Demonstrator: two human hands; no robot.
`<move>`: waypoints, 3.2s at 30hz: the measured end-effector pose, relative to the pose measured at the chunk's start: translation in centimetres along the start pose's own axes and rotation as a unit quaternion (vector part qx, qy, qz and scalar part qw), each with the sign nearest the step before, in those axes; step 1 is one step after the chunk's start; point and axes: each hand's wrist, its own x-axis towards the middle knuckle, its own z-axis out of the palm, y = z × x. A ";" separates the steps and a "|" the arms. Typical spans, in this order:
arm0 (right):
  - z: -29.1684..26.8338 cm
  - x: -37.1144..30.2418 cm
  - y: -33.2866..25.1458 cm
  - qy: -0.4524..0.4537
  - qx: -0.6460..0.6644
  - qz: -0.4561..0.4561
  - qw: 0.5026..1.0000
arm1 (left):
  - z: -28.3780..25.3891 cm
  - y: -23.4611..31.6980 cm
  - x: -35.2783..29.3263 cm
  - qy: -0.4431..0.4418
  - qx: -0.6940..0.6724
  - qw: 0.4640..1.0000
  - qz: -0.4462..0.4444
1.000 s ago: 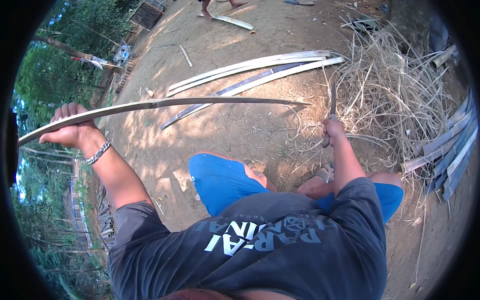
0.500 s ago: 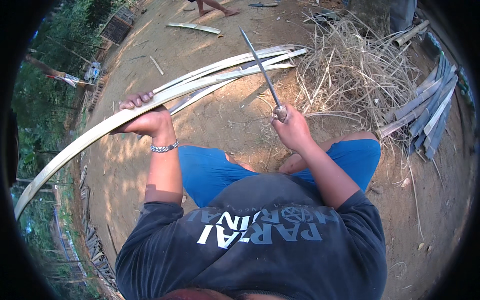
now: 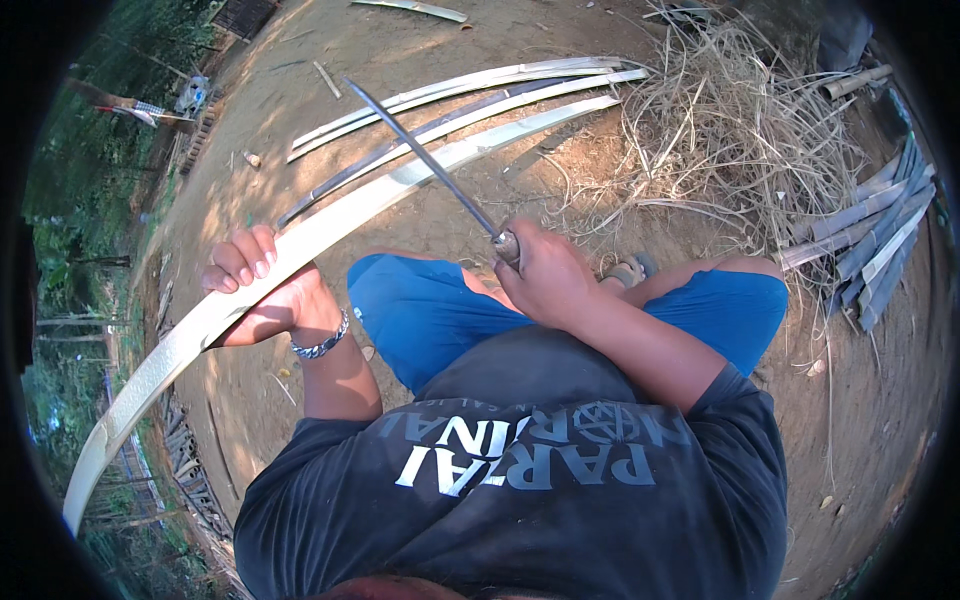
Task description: The person sits on the ground and uses a machete to split a long piece of bamboo into thin strips. They hold the bamboo with one hand and strike it with the machete in the other hand, repeating the action to separate the material.
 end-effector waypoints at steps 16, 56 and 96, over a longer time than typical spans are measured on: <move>0.9 0.0 0.4 -0.025 -0.085 -0.024 0.996 | 2.0 1.4 -1.9 0.016 0.061 0.998 0.018; -2.0 4.7 3.8 -0.062 -0.058 0.024 0.996 | 5.1 11.2 16.1 0.009 0.140 0.984 -0.106; -1.9 19.8 26.3 -0.052 0.048 0.196 0.978 | -0.9 -0.5 34.6 0.020 0.307 0.950 -0.060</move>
